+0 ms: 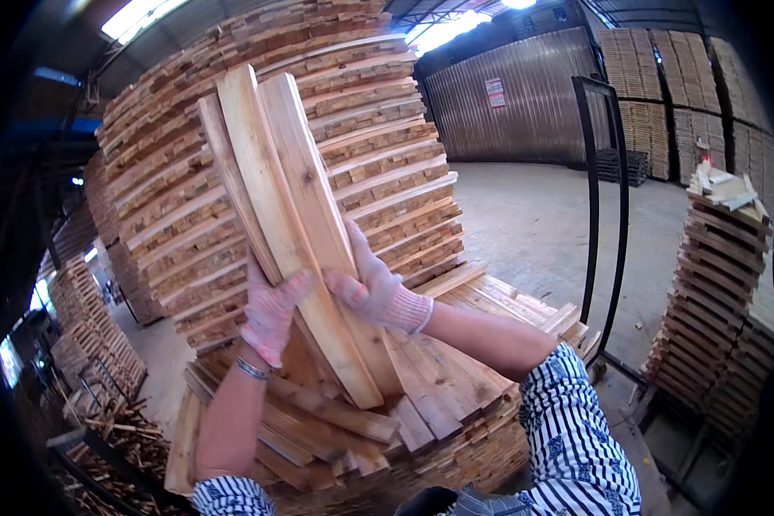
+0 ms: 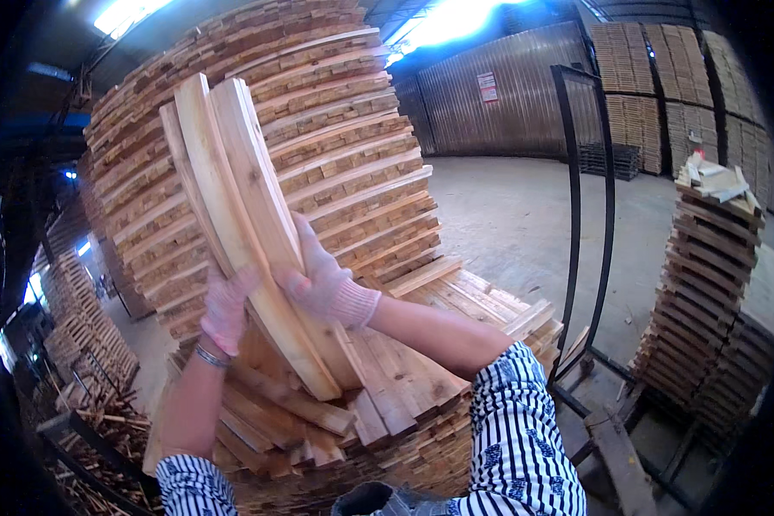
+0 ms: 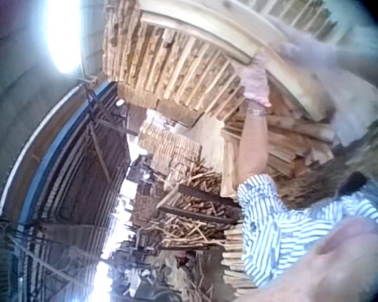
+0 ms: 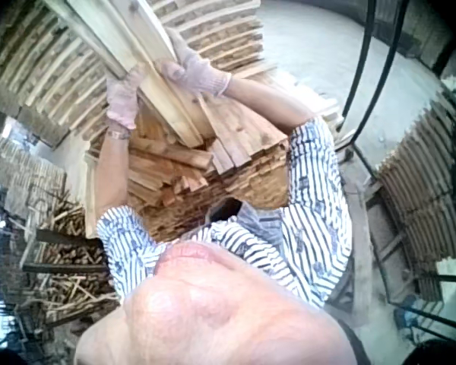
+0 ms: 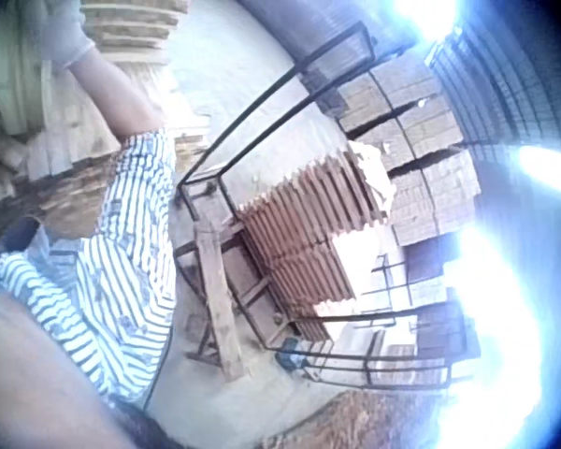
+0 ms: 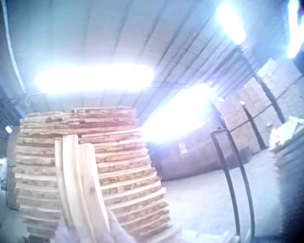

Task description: The person repeatedly lifts bundles of wooden planks from a large stack and places them onto a metal rack. They wear gloves and handle the wood by hand, moving the bundles from the pile to the rack in a repetitive cycle.

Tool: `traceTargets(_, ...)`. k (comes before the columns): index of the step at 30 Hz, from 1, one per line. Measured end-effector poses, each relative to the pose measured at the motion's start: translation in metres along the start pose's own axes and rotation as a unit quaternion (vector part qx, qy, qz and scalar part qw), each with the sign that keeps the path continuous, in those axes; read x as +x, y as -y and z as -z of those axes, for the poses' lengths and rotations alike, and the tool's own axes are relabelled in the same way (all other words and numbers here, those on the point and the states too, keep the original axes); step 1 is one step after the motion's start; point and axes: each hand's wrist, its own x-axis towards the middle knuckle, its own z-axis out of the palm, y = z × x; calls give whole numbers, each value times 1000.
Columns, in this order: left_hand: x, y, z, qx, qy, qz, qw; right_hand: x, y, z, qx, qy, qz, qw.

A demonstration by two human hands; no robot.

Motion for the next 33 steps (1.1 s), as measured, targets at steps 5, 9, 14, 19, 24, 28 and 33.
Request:
traceTargets(5, 24, -11, -11, -94, -14, 112, 989, 38, 3, 30, 167, 54, -142, 974)
traceTargets(9, 8, -4, -11, -122, -97, 188, 970, 45, 26, 58, 352, 85, -402, 841)
traceTargets(14, -37, 29, -20, -178, -121, 304, 928, 15, -35, 154, 165, 104, -437, 878)
traceTargets(19, -69, 40, -1, -120, -153, 394, 898, -8, -55, 202, -285, 208, -461, 814)
traceTargets(24, -84, 80, 18, -146, -197, 436, 866, -86, -125, 195, -604, 301, -483, 557)
traceTargets(28, -86, 82, 27, -104, -169, 492, 848, -65, -120, 209, -496, 327, -475, 649)
traceTargets(33, -88, 82, 20, -129, -192, 510, 828, -50, -87, 210, -15, 111, -657, 745)
